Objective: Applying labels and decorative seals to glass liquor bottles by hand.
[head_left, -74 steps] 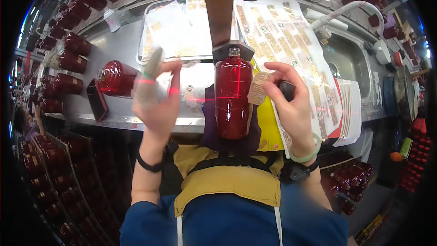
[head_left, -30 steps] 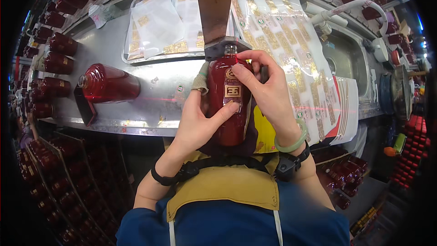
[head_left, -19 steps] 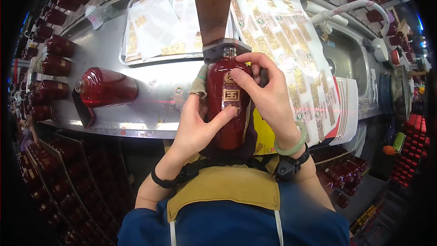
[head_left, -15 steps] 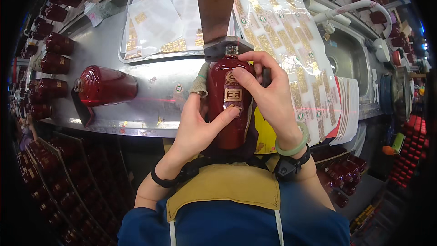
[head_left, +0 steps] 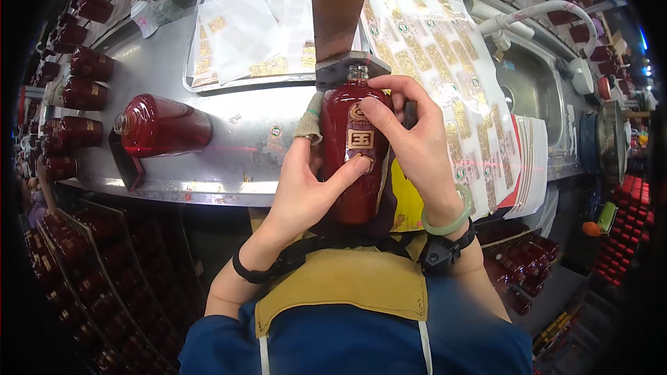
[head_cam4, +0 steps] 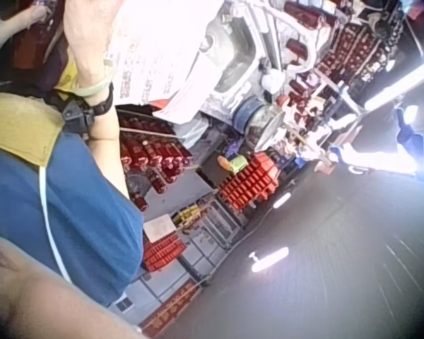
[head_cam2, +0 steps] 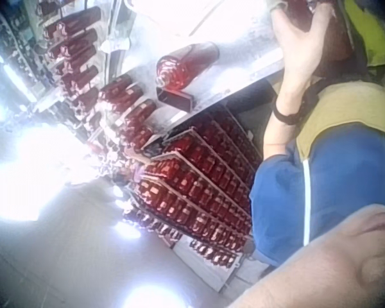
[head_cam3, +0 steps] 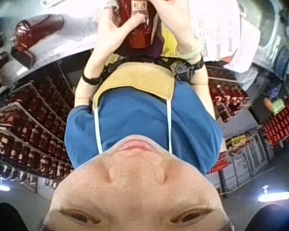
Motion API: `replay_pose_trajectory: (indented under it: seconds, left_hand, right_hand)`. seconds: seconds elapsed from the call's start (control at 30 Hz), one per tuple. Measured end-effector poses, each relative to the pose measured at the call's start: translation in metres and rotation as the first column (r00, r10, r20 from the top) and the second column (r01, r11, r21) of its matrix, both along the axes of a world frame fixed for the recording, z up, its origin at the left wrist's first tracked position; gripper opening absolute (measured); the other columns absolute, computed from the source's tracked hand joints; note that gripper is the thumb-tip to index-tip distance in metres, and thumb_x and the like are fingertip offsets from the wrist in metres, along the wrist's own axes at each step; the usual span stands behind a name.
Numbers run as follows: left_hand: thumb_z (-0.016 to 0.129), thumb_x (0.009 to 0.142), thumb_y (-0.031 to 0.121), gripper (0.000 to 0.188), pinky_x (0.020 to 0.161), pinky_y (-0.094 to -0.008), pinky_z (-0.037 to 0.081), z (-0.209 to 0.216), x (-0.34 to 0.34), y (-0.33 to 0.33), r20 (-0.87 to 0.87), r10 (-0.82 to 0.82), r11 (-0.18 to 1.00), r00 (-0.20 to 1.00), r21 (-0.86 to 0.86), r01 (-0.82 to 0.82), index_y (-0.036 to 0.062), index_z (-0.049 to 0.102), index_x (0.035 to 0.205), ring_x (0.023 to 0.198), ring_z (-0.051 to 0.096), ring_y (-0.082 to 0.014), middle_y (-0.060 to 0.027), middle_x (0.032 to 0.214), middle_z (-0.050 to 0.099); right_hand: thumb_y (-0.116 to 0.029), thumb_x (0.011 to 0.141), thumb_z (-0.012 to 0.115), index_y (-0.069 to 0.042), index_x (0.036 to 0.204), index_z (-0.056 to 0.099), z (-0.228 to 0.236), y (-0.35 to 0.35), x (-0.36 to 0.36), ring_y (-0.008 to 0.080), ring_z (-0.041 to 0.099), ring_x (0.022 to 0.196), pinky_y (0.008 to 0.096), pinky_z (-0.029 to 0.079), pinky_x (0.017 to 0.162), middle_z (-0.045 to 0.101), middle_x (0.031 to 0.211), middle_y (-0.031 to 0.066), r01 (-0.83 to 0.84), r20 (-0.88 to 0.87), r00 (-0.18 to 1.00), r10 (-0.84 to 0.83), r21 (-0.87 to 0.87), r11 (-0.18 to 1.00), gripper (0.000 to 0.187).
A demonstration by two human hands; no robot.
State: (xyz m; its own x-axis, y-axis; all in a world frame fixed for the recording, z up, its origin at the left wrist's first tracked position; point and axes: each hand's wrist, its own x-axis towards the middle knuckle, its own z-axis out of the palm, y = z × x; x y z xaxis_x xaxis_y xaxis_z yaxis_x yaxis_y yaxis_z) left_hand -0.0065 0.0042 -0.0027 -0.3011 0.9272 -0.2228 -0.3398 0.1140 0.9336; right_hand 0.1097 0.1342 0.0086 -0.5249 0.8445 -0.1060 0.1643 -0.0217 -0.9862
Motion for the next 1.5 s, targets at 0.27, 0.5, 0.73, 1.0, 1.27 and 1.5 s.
replay_pose_trajectory:
  seconds: [0.27,0.5,0.73,1.0,1.27,1.5]
  left_hand:
    - [0.067,0.093,0.000,0.075,0.115,-0.0392,0.036,0.001,-0.001,0.003,-0.045,-0.005,0.999,0.999,0.052,0.008,-0.0048,0.023,0.153,0.138,0.044,-0.0226,-0.0160,0.150,0.041]
    - [0.063,0.099,0.008,0.068,0.111,-0.0367,0.041,0.000,-0.004,0.010,0.117,0.092,0.994,0.989,0.046,-0.098,-0.0046,0.025,0.153,0.132,0.049,-0.0205,-0.0152,0.145,0.047]
    - [0.064,0.098,0.008,0.069,0.111,-0.0365,0.041,0.001,-0.003,0.012,0.134,0.109,0.992,0.985,0.051,-0.117,-0.0046,0.024,0.154,0.132,0.049,-0.0205,-0.0154,0.146,0.046]
    - [0.064,0.098,0.008,0.069,0.111,-0.0363,0.041,0.003,-0.002,0.012,0.131,0.116,0.992,0.985,0.043,-0.123,-0.0047,0.024,0.153,0.132,0.049,-0.0203,-0.0157,0.146,0.046]
    - [0.065,0.097,0.007,0.068,0.108,-0.0362,0.044,0.005,-0.002,0.012,0.039,0.134,0.991,0.990,0.024,-0.135,-0.0051,0.027,0.152,0.130,0.051,-0.0202,-0.0160,0.145,0.048]
    - [0.065,0.097,0.007,0.067,0.108,-0.0358,0.044,0.003,-0.001,0.012,-0.002,0.135,0.990,0.991,0.044,-0.135,-0.0059,0.028,0.152,0.129,0.051,-0.0206,-0.0168,0.144,0.048]
  right_hand:
    - [-0.014,0.093,0.072,-0.003,0.115,0.067,0.004,-0.001,0.007,0.0014,0.037,0.067,0.0169,0.030,0.060,0.043,0.076,-0.0084,-0.011,-0.091,0.996,0.009,-0.025,1.000,0.025]
    - [-0.015,0.091,0.074,-0.007,0.141,0.050,-0.004,-0.026,0.024,0.0033,0.039,0.072,0.0185,0.034,0.064,0.042,0.083,-0.0063,-0.043,-0.033,0.999,0.042,-0.026,0.999,0.056]
    - [-0.018,0.090,0.076,-0.009,0.141,0.051,-0.010,-0.026,0.025,0.0047,0.039,0.075,0.0194,0.034,0.066,0.040,0.084,-0.0060,-0.024,-0.021,1.000,0.024,0.004,1.000,0.057]
    - [-0.018,0.090,0.076,-0.010,0.141,0.052,-0.008,-0.025,0.024,0.0045,0.039,0.074,0.0195,0.034,0.065,0.039,0.083,-0.0060,-0.020,-0.013,1.000,0.020,-0.003,1.000,0.056]
    - [-0.019,0.089,0.077,-0.005,0.125,0.060,0.009,-0.013,0.007,0.0025,0.036,0.070,0.0184,0.032,0.062,0.038,0.080,-0.0074,0.041,-0.005,0.999,-0.041,-0.064,0.997,0.043]
    - [-0.017,0.090,0.076,-0.006,0.116,0.062,0.003,-0.011,0.001,0.0002,0.035,0.067,0.0170,0.030,0.057,0.038,0.078,-0.0088,0.052,-0.034,0.998,-0.055,-0.076,0.996,0.031]
